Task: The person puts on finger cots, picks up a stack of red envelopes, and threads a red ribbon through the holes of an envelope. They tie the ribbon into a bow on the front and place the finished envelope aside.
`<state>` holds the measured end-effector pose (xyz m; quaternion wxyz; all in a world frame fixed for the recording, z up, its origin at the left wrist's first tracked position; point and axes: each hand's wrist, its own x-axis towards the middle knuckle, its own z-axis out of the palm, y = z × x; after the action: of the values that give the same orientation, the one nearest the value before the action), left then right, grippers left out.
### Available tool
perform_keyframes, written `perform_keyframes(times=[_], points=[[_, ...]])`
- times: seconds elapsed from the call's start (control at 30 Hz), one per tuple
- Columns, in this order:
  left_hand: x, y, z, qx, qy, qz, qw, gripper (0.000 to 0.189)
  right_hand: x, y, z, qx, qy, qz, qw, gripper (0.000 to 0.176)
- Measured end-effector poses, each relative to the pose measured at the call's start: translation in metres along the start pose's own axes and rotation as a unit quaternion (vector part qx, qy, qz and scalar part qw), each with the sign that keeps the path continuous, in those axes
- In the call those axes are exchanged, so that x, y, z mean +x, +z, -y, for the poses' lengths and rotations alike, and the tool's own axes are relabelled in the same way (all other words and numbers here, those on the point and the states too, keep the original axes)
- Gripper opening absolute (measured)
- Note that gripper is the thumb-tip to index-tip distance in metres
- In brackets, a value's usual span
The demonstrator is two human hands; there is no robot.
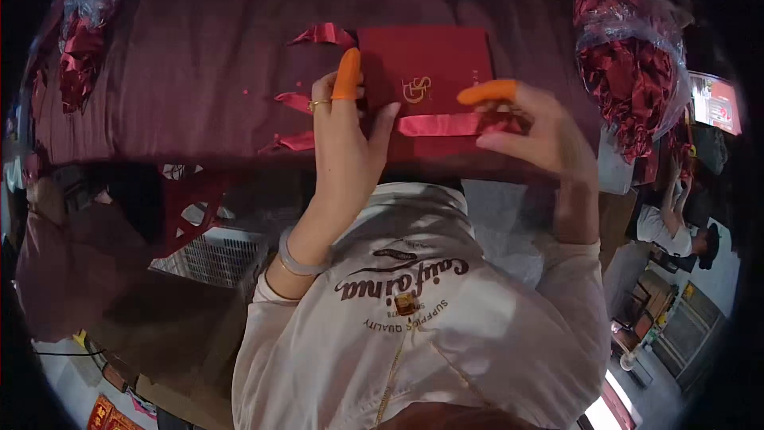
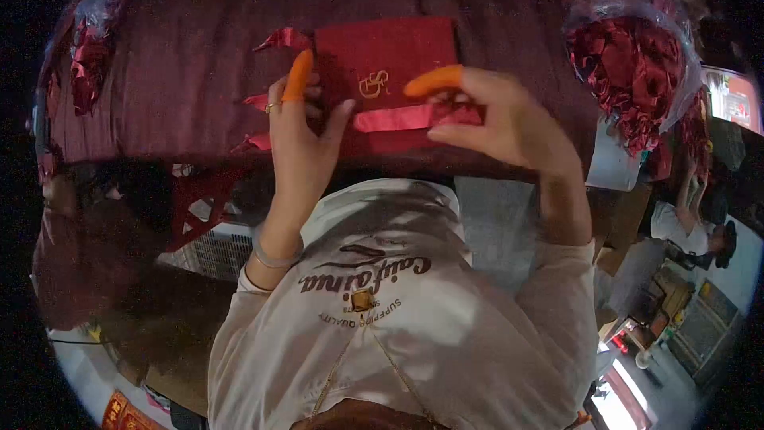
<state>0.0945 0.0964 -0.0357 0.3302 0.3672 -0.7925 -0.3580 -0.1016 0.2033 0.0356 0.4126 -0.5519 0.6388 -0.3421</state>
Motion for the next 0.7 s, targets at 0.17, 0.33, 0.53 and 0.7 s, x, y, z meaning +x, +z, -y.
perform_keyframes(times=[0.17, 0.33, 0.53, 0.7], points=[[-0.003, -0.002, 0.001, 0.000, -0.019, 0.005, 1.000, 0.059, -0.030, -0.023, -0.033, 0.063, 0.149, -0.143, 0.976, 0.030], [-0.006, 0.003, 0.001, -0.093, -0.047, -0.002, 0.995, 0.058, -0.021, 0.015, -0.057, 0.370, 0.025, -0.389, 0.843, 0.027], [-0.010, 0.006, -0.008, -0.319, -0.121, -0.046, 0.939, 0.059, -0.002, 0.022, -0.050, 0.844, -0.030, -0.145, 0.516, 0.024], [-0.004, -0.007, -0.011, -0.377, -0.179, -0.015, 0.909, 0.053, 0.019, 0.034, -0.034, 0.527, -0.046, -0.239, 0.814, 0.024]])
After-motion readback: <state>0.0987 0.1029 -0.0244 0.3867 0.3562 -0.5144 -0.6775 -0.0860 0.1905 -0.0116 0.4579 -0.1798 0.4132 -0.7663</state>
